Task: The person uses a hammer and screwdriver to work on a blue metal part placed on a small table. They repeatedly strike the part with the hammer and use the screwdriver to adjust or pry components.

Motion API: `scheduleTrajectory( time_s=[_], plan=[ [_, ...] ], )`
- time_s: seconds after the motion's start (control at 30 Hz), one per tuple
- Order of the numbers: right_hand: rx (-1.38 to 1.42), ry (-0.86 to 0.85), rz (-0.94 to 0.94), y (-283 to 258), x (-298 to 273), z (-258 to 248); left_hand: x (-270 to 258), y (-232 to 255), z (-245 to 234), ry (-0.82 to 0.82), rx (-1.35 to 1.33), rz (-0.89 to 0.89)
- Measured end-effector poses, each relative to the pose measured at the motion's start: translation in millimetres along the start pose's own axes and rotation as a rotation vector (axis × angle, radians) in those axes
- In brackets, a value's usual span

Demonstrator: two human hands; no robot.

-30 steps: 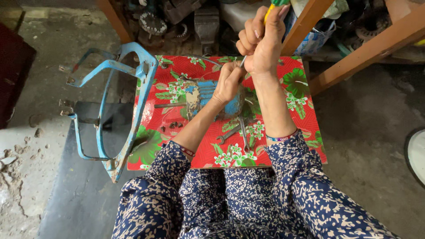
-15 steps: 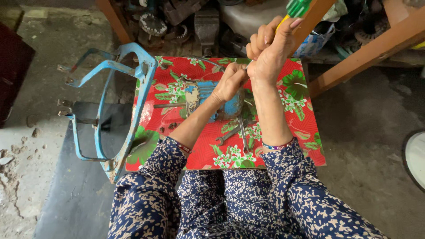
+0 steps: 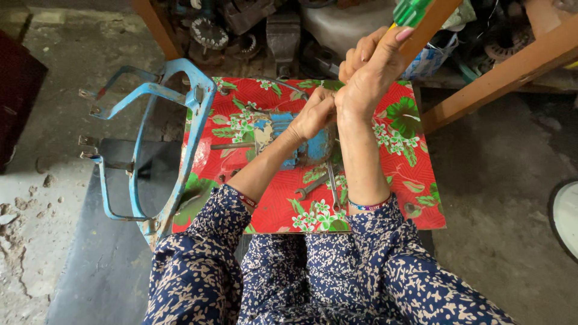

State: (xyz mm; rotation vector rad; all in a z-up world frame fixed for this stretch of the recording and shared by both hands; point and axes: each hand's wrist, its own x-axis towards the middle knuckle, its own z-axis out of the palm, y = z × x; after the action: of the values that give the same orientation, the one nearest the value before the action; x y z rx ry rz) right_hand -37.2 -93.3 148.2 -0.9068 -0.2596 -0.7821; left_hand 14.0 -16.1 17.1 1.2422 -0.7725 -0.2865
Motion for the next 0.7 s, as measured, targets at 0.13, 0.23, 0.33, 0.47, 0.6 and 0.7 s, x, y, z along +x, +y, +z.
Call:
scheduleTrajectory(
  time_s=[0.13, 0.23, 0.33, 0.47, 0.6, 0.7],
  plan=[
    [-0.024, 0.095, -0.018, -3, -1, 3, 3, -4, -1, -0.045, -0.014, -0.009],
    [-0.030, 0.099, -0.044, -3, -1, 4, 6, -6, -3, -0.078, -0.029, -0.032],
    [-0.087, 0.135, -0.062, -3, -2, 6, 6, -7, -6, -0.117, -0.099, -0.072],
    [-0.112, 0.200, -0.073, -1, -1, 5, 9, -10, -10, -0.191, -0.032, -0.006],
    [-0.124, 0.225, -0.103, 3, 0, 3, 14, -11, -11, -0.217, -0.086, -0.094],
    [-0.151, 0.265, -0.107, 3, 3, 1, 18, -13, -13, -0.255, -0.082, -0.097]
  ],
)
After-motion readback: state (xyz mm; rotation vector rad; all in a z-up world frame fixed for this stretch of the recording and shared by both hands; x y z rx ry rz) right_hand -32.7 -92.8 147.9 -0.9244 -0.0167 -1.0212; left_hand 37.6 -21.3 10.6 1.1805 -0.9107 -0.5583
